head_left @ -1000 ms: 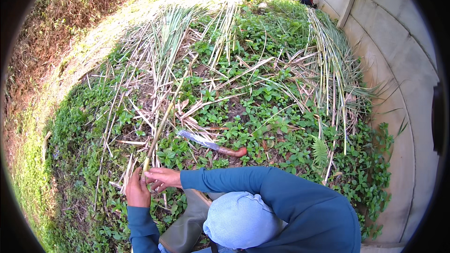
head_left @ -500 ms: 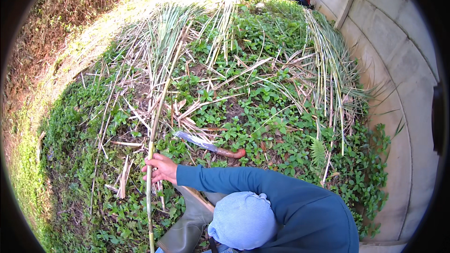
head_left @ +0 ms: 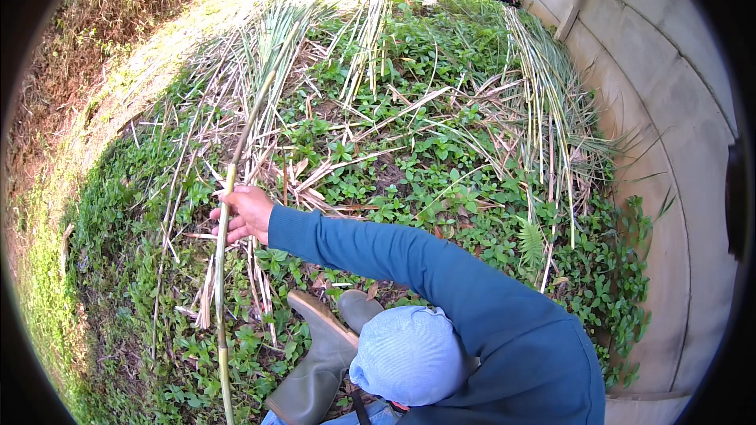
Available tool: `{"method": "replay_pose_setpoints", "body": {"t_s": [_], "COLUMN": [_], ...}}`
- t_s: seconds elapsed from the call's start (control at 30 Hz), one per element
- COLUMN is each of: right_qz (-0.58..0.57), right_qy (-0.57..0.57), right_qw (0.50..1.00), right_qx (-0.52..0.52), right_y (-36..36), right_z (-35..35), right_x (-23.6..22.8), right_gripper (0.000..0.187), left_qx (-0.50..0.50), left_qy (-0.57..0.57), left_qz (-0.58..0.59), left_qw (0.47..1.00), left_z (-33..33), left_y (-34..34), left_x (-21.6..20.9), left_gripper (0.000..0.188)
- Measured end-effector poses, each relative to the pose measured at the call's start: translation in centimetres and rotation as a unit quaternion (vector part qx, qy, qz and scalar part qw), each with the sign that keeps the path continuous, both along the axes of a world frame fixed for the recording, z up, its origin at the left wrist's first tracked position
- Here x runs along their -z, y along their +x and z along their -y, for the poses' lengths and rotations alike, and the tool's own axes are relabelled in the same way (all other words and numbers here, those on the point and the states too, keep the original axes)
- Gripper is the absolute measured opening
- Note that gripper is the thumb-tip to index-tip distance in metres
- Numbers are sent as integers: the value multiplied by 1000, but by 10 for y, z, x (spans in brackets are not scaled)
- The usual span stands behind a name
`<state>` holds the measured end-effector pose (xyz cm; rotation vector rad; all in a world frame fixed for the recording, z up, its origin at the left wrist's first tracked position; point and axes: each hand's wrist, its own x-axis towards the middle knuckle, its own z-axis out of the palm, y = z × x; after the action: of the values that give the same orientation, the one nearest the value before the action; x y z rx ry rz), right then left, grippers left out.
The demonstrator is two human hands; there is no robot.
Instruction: The person sits on the ground and uses a machete to cut long, thin sticks into smaller pieces. They repeatedly pick up sticks, position them, and chop them, accumulating a pile of cut segments on the grass.
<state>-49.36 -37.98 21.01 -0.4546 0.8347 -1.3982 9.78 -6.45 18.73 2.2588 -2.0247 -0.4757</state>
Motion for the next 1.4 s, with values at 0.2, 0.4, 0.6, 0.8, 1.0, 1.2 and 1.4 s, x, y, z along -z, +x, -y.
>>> {"method": "replay_pose_setpoints", "body": {"t_s": [0.2, 0.4, 0.6, 0.8, 1.0, 1.2, 1.4], "right_qz": [-237, -256, -293, -330, -332, -300, -257], "right_qy": [-142, -16, 40, 91, 93, 11, -8], "right_qw": [958, 958, 931, 936, 932, 914, 905], "right_qx": [71, -128, -212, -86, -113, -274, -338], "right_y": [-47, -42, -94, -154, -119, -26, 21], "right_z": [19, -32, -120, -169, -175, -132, -109], "right_x": [-59, 18, 63, 53, 49, 50, 46], "right_gripper": [41, 31, 31, 28, 25, 31, 30], "left_qx": [-41, 27, 199, 86, 93, 148, 192], "left_qy": [5, -23, -113, -43, 24, -34, 35], "left_qz": [116, 132, 67, -141, -261, -343, -446], "left_qw": [992, 991, 971, 985, 961, 927, 874], "left_z": [59, 203, 266, 241, 199, 226, 296], "left_y": [35, -101, -113, -125, -143, -227, -351], "left_x": [2, -38, 18, 36, 53, -5, -72], "left_gripper": [49, 35, 36, 42, 47, 38, 18]}}
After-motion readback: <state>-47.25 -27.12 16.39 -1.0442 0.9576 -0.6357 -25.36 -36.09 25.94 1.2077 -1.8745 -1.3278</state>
